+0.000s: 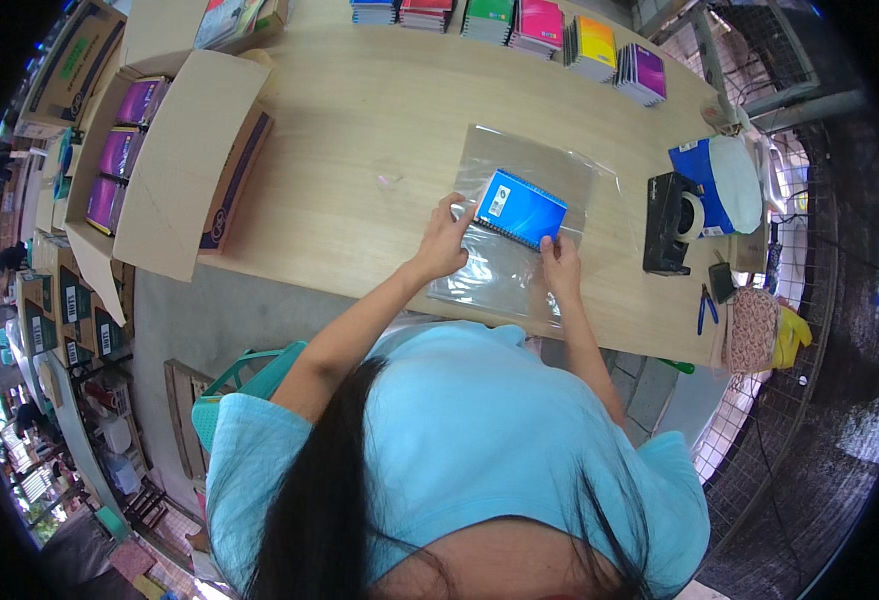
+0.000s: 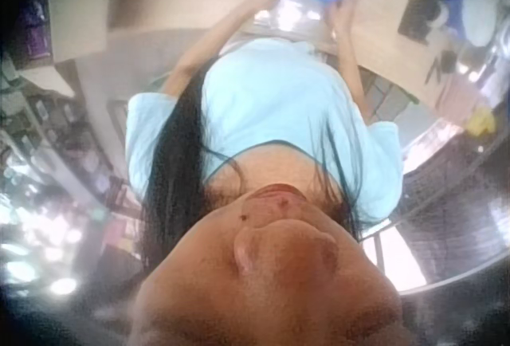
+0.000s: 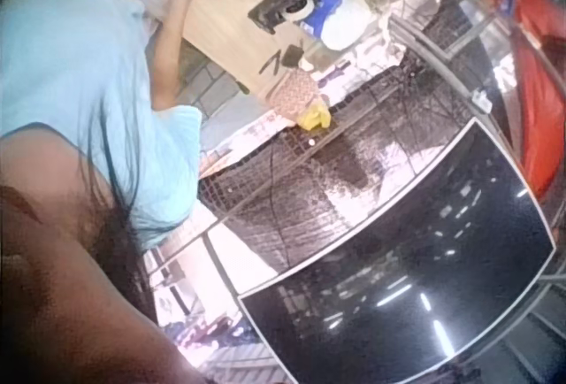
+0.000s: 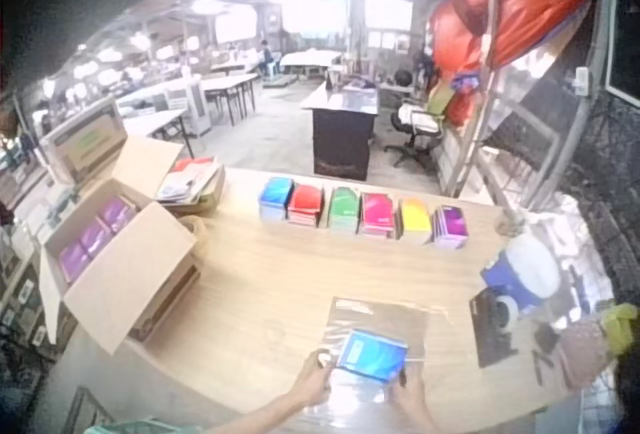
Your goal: The person picks up a notebook, places it inside a plastic sleeve, and uses tape to seal the sleeve. The person then picks up several more notebooks of different colors and places them together in another plastic sleeve, sealing it with tape.
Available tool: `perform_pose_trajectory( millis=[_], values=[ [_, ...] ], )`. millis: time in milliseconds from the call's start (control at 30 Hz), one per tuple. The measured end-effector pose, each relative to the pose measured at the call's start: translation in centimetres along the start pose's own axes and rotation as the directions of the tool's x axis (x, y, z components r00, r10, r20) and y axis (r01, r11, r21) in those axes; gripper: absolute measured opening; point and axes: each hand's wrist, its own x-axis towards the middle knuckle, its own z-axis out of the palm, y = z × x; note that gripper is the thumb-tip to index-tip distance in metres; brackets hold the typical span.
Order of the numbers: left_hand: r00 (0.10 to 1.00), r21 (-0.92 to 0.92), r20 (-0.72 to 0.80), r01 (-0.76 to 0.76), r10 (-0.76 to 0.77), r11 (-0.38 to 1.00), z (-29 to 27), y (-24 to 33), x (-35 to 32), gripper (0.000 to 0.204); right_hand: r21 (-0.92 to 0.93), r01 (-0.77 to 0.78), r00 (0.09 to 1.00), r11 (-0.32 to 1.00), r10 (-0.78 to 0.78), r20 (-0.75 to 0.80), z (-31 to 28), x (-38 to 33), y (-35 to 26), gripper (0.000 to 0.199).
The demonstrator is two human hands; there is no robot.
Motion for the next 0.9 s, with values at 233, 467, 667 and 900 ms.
perform_pose_trajectory(
  millis=[233, 467, 667, 900],
  values=[
    [0.999, -0.007, 0.004, 0.032, -0.032, 0.999, 0.0, 0.3, -0.2, 0.089, -0.044, 0.05, 0.999, 0.998, -0.05, 0.002, -0.1, 0.0, -0.5, 0.058],
    [0.998, 0.011, -0.054, -0.023, 0.023, 1.0, 0.2, 0.3, -1.6, 0.083, 0.064, 0.085, 0.987, 0.994, -0.075, -0.14, -0.1, -0.9, -0.2, 0.049],
    [0.95, 0.106, 0.182, -0.274, 0.253, 0.956, -2.5, 0.3, -4.1, 0.013, -0.01, 0.215, 0.974, 0.977, -0.214, 0.072, -3.1, -6.7, -3.4, 0.051],
    [0.987, 0.185, 0.075, -0.156, 0.144, 0.97, -3.9, 4.2, 0.8, 0.016, -0.588, 0.398, 0.88, 0.704, -0.474, 0.028, -1.0, -7.2, -4.9, 0.032]
  ],
)
